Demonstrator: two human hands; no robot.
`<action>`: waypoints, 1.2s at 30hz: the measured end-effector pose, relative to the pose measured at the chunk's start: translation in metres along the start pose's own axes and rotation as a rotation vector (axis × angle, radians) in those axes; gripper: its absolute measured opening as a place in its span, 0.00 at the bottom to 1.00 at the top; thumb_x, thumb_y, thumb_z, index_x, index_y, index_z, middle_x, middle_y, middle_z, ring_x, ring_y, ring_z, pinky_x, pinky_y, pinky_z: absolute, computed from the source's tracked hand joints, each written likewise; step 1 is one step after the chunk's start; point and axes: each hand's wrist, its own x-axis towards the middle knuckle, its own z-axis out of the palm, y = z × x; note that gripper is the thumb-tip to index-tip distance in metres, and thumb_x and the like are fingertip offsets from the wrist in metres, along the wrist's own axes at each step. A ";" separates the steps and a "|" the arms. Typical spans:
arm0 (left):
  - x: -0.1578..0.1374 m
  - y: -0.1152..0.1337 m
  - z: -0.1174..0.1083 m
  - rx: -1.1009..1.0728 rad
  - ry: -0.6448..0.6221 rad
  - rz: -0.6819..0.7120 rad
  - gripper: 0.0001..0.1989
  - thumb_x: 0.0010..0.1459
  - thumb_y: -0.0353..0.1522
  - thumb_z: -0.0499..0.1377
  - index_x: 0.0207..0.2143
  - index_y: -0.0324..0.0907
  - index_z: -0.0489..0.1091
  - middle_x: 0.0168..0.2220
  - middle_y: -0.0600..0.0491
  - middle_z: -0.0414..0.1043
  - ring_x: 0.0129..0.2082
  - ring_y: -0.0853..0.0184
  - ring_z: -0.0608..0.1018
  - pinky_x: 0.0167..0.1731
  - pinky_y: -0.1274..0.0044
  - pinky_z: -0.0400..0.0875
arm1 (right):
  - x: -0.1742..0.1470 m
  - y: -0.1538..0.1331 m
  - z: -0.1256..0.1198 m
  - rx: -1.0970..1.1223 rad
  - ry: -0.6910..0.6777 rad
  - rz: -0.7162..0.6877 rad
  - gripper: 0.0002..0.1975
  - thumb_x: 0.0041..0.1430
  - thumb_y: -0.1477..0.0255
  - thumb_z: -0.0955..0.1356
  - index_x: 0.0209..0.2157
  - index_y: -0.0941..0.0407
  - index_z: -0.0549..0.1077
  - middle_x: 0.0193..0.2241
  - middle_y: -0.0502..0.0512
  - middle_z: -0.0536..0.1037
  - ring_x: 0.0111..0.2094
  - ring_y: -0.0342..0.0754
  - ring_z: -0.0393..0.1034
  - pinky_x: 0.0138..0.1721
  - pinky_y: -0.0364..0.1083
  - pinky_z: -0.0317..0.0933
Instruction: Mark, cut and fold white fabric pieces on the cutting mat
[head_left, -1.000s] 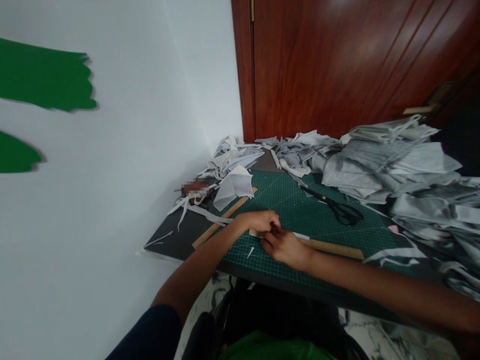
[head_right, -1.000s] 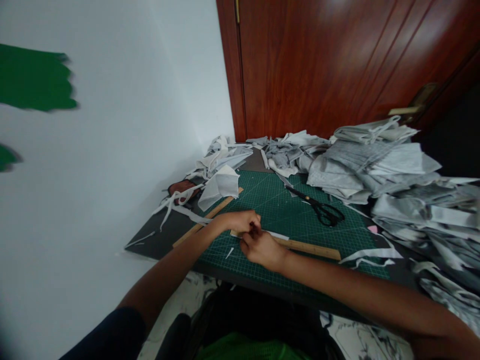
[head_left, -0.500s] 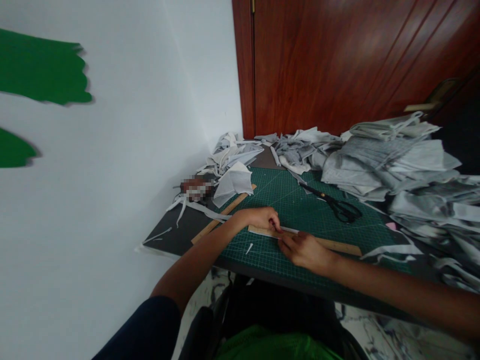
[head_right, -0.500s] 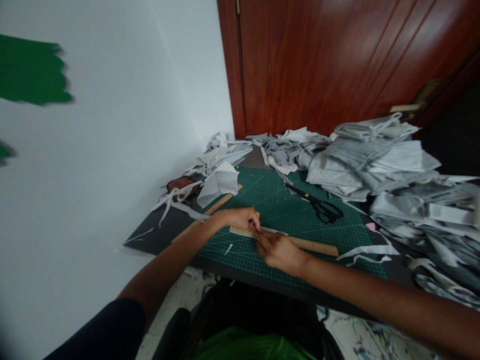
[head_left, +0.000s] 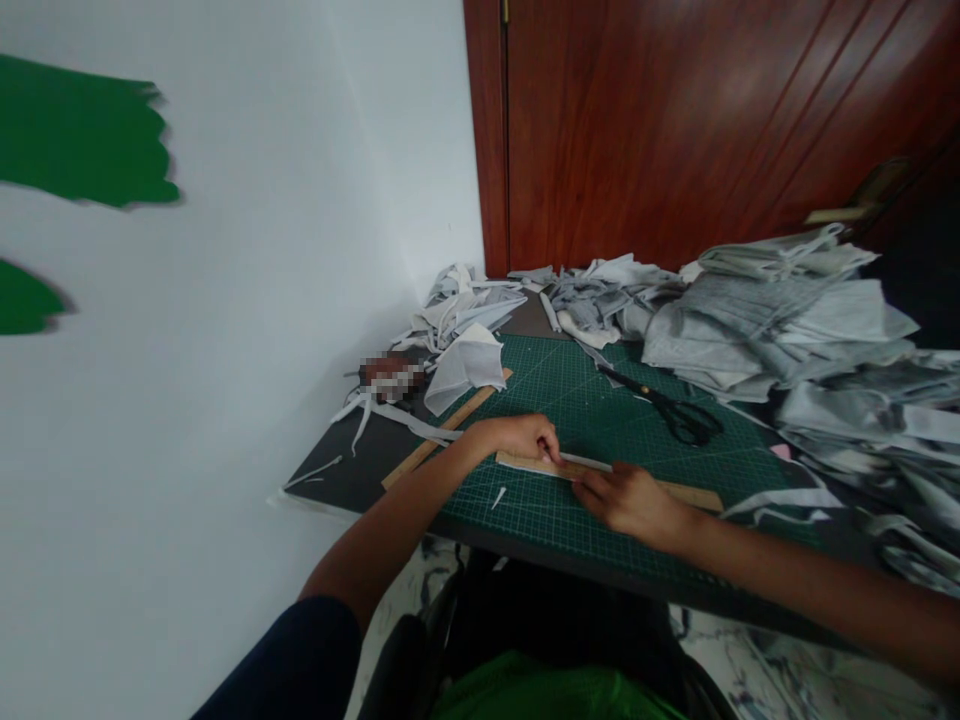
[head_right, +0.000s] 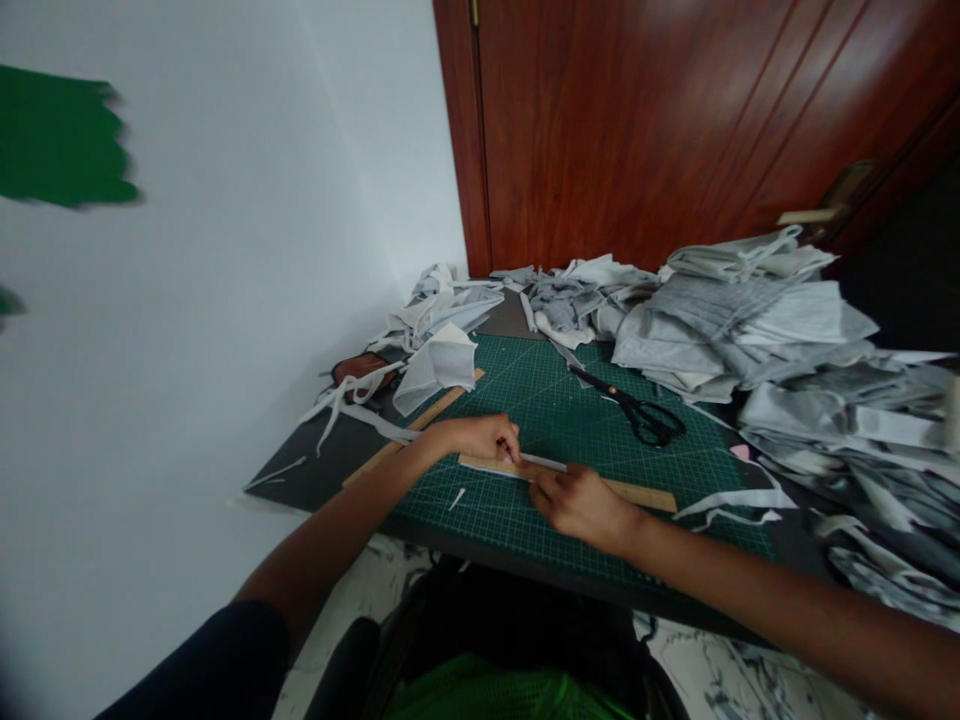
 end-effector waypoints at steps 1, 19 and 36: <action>0.000 0.000 0.000 -0.002 0.000 -0.002 0.14 0.51 0.18 0.64 0.35 0.42 0.83 0.29 0.56 0.76 0.31 0.72 0.73 0.33 0.82 0.65 | -0.001 0.001 -0.001 0.000 0.000 -0.002 0.11 0.63 0.85 0.65 0.43 0.61 0.76 0.38 0.61 0.83 0.26 0.45 0.72 0.25 0.46 0.56; 0.000 0.002 0.000 0.010 -0.003 0.003 0.15 0.48 0.15 0.61 0.32 0.39 0.82 0.27 0.56 0.74 0.29 0.72 0.72 0.30 0.81 0.63 | 0.026 -0.006 0.010 0.047 0.018 0.033 0.10 0.66 0.83 0.64 0.44 0.61 0.76 0.37 0.61 0.83 0.28 0.47 0.74 0.28 0.46 0.60; -0.006 0.022 -0.006 0.069 -0.085 -0.058 0.11 0.44 0.15 0.60 0.26 0.37 0.74 0.23 0.60 0.66 0.25 0.72 0.67 0.27 0.80 0.60 | 0.072 -0.015 0.019 0.069 0.036 0.028 0.10 0.66 0.83 0.64 0.40 0.61 0.78 0.32 0.59 0.80 0.32 0.52 0.76 0.31 0.48 0.67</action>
